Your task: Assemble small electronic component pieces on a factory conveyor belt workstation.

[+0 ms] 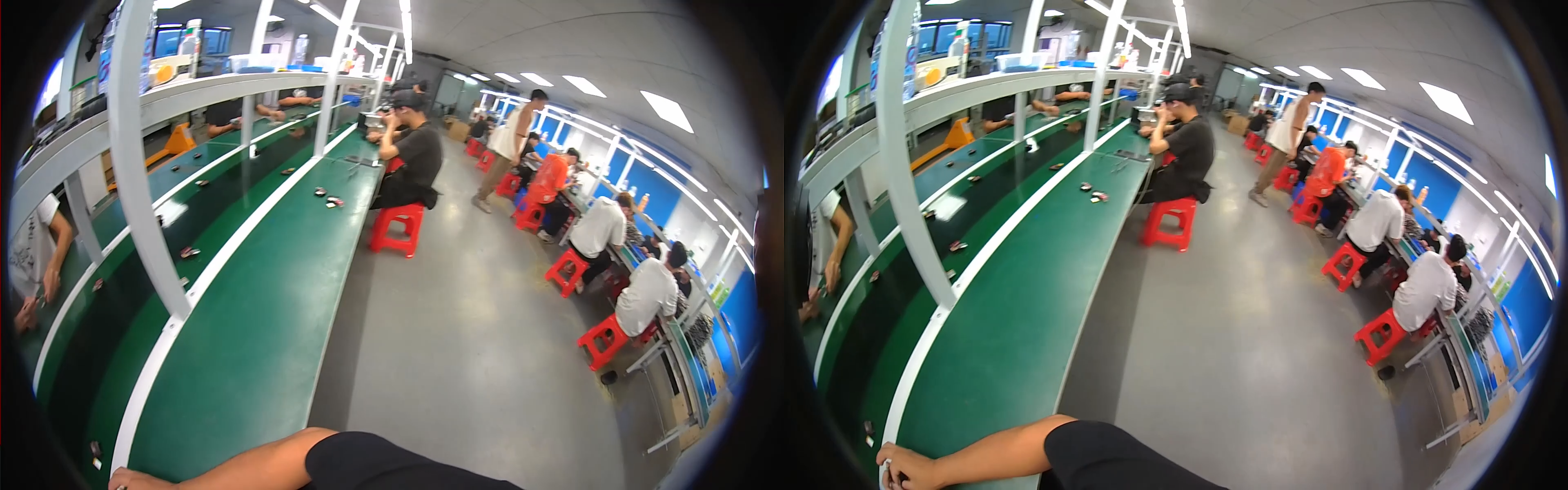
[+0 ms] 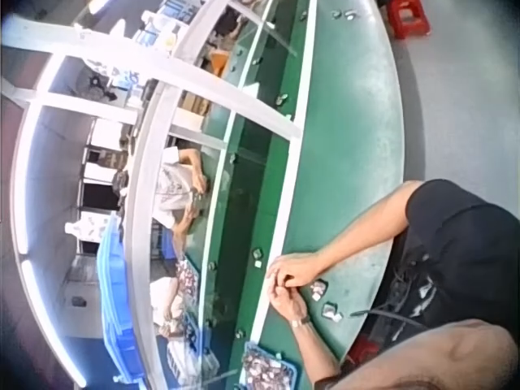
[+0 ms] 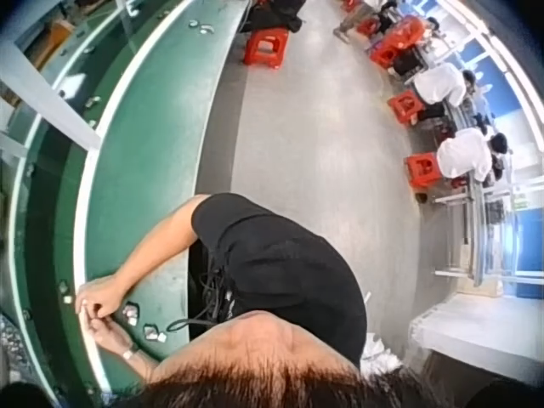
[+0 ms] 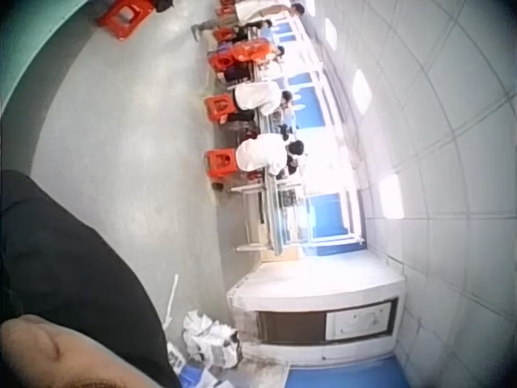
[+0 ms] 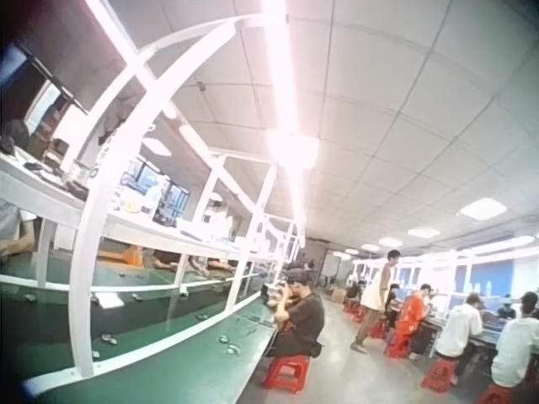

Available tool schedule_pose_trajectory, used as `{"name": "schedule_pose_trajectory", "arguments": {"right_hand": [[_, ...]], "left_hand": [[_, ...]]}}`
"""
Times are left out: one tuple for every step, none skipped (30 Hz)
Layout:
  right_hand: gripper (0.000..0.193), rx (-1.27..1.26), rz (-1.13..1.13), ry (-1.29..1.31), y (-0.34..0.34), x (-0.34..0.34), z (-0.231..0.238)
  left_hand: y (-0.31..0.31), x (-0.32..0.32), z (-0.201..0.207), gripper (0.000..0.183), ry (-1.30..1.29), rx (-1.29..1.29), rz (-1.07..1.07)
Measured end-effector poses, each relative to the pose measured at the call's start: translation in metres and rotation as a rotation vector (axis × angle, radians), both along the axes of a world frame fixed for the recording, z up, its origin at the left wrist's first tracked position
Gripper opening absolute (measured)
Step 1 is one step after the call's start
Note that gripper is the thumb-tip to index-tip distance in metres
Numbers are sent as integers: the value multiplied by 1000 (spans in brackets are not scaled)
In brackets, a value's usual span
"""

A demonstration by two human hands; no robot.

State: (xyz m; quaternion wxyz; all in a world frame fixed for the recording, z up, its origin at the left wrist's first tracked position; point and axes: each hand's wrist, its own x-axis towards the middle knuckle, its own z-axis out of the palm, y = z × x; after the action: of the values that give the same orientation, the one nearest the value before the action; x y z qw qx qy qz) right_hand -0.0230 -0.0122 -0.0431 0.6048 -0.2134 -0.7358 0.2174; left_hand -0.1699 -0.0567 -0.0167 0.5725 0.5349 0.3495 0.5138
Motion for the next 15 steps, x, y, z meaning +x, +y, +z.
{"name": "schedule_pose_trajectory", "arguments": {"right_hand": [[10, -27, 122, 202, 11, -17, -30], [11, -168, 156, 107, -4, -26, -12], [19, -95, 87, 45, -18, -21, 6], [24, -115, 35, -28, -24, 4, 26], [30, -77, -16, -74, -21, 23, 24], [31, -15, -44, -76, -19, 37, 20], [27, 20, -106, -177, -20, 49, 27], [27, 55, -174, -249, -20, 58, 32], [25, 57, -220, -279, -23, 62, 37], [23, 57, -206, -281, -24, 56, 40], [21, 58, -216, -295, -24, 50, 43], [21, 65, -179, -280, -23, 43, 44], [20, 59, -162, -282, -23, 37, 44], [19, 53, -158, -288, -23, 34, 44], [19, 55, -152, -286, -22, 32, 43]], "left_hand": [[-4, 15, 9, 47, -9, 9, 20], [-4, -4, 5, 47, 44, 11, 158], [3, -18, -3, 41, -42, -79, 153], [10, -8, -7, 36, -149, -148, 120], [6, 6, -8, 34, -151, -128, 141], [8, 15, -15, 36, -196, -40, 42], [15, 15, -25, 38, -252, -43, -63], [20, 20, -29, 34, -290, -26, -107], [22, 22, -30, 27, -383, -63, -183], [20, 16, -32, 25, -389, -72, -158], [18, 11, -31, 23, -407, -82, -157], [15, 4, -28, 22, -395, -76, -147], [13, -1, -25, 21, -387, -74, -149], [12, -5, -24, 20, -397, -78, -154], [12, -7, -25, 20, -395, -76, -147]]}}
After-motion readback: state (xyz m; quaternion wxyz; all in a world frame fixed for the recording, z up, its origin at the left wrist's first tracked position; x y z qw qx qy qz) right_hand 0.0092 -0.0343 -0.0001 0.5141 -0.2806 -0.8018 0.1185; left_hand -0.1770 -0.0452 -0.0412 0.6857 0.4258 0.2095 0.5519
